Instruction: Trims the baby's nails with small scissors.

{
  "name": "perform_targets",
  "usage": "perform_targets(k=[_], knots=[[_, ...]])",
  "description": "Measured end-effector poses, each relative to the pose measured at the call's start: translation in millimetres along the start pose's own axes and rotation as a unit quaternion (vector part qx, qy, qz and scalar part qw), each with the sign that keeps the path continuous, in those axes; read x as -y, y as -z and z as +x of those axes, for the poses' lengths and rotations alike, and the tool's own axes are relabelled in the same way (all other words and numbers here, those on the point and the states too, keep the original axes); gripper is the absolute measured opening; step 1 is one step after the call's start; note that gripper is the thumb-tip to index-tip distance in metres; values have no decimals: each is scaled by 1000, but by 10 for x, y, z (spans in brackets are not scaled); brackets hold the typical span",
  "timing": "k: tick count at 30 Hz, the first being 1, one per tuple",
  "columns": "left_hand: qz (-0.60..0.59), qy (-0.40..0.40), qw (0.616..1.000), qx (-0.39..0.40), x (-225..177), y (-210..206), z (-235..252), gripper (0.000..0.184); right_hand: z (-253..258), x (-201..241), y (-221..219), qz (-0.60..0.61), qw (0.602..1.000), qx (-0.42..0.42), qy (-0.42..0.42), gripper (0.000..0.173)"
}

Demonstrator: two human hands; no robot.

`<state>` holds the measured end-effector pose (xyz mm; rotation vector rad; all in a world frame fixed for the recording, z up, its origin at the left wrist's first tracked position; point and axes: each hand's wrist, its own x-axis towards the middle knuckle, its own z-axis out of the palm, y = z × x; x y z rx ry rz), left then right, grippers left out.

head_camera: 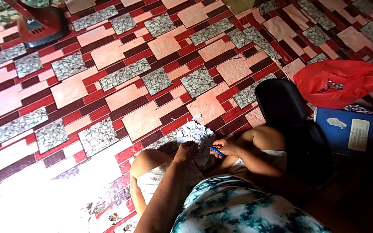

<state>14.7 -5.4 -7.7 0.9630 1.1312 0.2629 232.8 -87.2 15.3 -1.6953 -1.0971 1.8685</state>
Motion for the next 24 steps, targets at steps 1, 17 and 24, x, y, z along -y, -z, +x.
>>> perform_targets(k=[1, 17, 24], knots=[[3, -1, 1000, 4, 7, 2, 7, 15, 3, -9, -3, 6, 1000, -4, 3, 23], [1, -11, 1000, 4, 9, 8, 8, 13, 11, 8, 4, -11, 1000, 1, -18, 27], [8, -14, 1000, 19, 15, 2, 15, 14, 16, -40, 12, 16, 1000, -1, 15, 22]])
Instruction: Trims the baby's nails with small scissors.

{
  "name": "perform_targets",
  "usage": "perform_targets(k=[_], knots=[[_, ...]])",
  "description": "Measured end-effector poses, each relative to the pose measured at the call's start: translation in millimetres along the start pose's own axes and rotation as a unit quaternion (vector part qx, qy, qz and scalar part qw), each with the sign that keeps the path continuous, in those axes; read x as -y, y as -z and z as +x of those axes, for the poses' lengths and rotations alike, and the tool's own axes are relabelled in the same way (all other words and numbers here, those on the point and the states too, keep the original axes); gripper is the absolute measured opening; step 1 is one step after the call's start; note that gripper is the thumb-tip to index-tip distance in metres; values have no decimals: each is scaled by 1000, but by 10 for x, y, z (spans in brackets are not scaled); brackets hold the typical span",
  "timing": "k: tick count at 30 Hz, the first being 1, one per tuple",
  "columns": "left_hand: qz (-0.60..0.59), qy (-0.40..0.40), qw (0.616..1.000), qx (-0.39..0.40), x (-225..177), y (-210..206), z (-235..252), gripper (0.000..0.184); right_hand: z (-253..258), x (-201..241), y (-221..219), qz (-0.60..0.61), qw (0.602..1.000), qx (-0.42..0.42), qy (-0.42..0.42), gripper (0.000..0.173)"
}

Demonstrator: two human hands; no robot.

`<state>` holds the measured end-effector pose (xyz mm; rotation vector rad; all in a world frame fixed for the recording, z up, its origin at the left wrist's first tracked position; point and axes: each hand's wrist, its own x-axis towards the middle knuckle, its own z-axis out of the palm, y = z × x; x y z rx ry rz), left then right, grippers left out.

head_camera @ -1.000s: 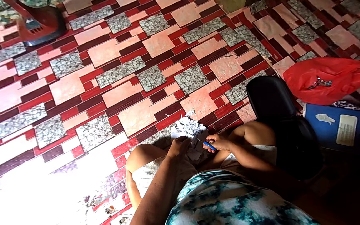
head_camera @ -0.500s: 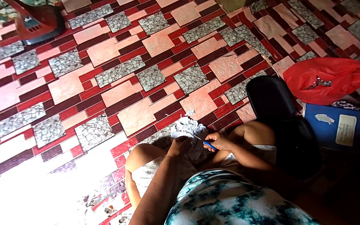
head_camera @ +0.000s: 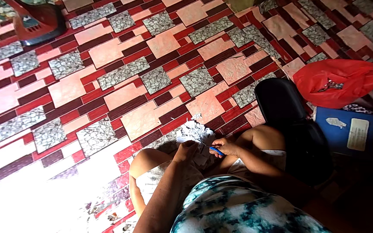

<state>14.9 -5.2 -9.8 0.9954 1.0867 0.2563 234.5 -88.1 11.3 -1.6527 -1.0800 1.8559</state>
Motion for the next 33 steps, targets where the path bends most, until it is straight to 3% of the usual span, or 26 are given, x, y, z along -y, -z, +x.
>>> perform_targets(k=[6, 13, 17, 33], knots=[[4, 27, 999, 29, 5, 65, -11, 14, -2, -5, 1, 5, 1000, -20, 5, 23], [-18, 48, 999, -4, -38, 51, -44, 15, -8, 14, 0, 5, 999, -33, -6, 27], [-19, 50, 999, -3, -30, 61, -21, 18, 13, 23, 2, -18, 999, -12, -35, 27], [-6, 39, 999, -2, -22, 47, -13, 17, 4, -7, 9, 15, 1000, -28, -1, 25]])
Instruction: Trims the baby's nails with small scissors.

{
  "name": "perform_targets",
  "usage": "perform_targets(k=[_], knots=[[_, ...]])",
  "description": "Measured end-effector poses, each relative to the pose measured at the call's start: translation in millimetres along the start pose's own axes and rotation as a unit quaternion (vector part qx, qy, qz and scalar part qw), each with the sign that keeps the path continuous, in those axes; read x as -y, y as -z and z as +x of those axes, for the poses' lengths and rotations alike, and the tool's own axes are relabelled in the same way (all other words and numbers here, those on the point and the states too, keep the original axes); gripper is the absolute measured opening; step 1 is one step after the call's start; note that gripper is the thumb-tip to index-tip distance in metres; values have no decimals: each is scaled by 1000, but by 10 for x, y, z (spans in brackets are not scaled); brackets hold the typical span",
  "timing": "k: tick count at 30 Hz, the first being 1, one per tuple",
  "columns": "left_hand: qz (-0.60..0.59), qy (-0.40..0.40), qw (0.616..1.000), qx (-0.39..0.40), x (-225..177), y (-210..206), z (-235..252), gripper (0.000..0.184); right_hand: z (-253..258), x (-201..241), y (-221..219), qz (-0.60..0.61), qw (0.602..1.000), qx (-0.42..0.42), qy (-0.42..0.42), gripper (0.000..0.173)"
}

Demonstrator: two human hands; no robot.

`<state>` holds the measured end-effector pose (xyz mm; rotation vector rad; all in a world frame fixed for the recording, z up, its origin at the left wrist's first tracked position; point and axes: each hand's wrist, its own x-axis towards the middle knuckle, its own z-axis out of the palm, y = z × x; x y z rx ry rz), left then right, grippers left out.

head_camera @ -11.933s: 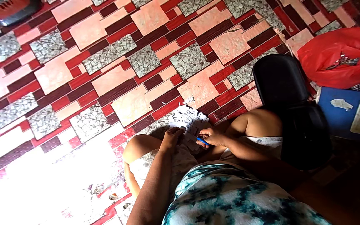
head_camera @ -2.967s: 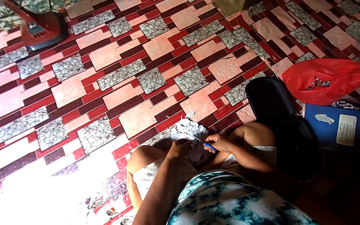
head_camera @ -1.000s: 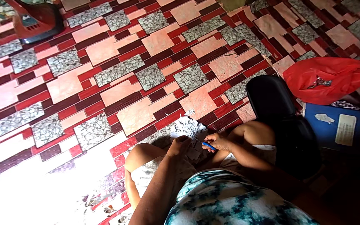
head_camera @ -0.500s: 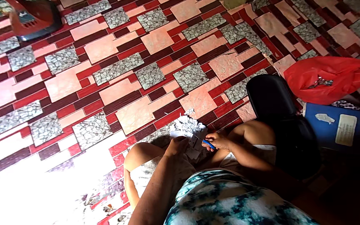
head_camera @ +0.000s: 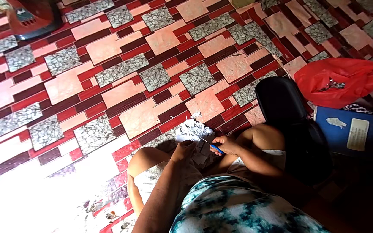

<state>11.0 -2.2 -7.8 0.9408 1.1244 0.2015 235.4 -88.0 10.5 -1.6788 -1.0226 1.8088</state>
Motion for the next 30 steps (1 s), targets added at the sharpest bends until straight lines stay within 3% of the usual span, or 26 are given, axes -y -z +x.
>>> perform_targets(k=[5, 17, 24, 30], knots=[[-6, -2, 1000, -4, 3, 0, 5, 16, -2, 68, -6, -29, 999, 8, -41, 28], [18, 2, 1000, -3, -21, -33, -10, 16, -9, 5, -4, -5, 1000, 11, 13, 21], [16, -6, 1000, -14, -12, -28, -11, 15, 1, 45, -1, -42, 998, 19, -32, 27], [16, -3, 1000, -8, -17, -43, -9, 15, 10, 10, 1, -37, 999, 30, -10, 25]])
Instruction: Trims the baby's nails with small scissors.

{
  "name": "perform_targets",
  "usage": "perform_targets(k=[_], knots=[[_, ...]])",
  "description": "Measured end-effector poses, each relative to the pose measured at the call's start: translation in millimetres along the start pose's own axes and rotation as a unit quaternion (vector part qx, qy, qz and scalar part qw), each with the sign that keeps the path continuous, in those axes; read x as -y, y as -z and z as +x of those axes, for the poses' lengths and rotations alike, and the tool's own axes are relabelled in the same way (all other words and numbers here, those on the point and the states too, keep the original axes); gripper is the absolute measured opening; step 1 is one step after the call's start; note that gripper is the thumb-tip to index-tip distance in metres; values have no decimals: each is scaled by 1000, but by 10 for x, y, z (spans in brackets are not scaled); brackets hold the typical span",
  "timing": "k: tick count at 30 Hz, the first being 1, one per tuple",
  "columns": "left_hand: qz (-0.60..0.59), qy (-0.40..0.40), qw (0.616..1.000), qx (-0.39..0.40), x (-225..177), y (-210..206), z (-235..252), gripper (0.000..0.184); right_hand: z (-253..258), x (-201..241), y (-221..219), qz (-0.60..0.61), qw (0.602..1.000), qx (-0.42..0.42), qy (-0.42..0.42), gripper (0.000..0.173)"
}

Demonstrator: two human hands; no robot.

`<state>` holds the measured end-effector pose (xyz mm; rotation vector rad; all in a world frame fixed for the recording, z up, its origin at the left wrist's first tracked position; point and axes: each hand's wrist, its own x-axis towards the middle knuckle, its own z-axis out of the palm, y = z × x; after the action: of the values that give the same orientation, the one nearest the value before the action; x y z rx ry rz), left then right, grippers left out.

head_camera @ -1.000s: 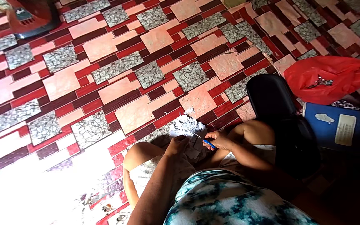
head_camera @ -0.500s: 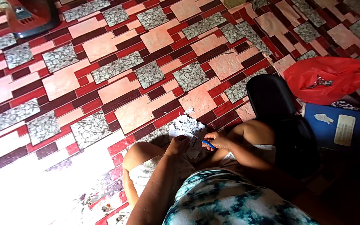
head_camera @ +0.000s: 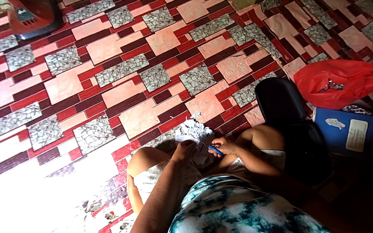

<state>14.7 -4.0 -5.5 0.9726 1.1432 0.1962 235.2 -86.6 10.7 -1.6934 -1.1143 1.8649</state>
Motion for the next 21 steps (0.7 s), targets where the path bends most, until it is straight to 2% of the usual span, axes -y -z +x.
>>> perform_targets(k=[10, 13, 21], knots=[[2, -14, 1000, 1, 4, 1, 5, 16, -35, 23, -12, 25, 999, -23, 7, 25], [11, -23, 1000, -2, 32, 17, 25, 16, -19, 35, -7, 11, 1000, -15, -13, 24], [4, -23, 1000, 8, 41, 10, 35, 14, -8, 6, -12, 13, 1000, 2, 7, 23]])
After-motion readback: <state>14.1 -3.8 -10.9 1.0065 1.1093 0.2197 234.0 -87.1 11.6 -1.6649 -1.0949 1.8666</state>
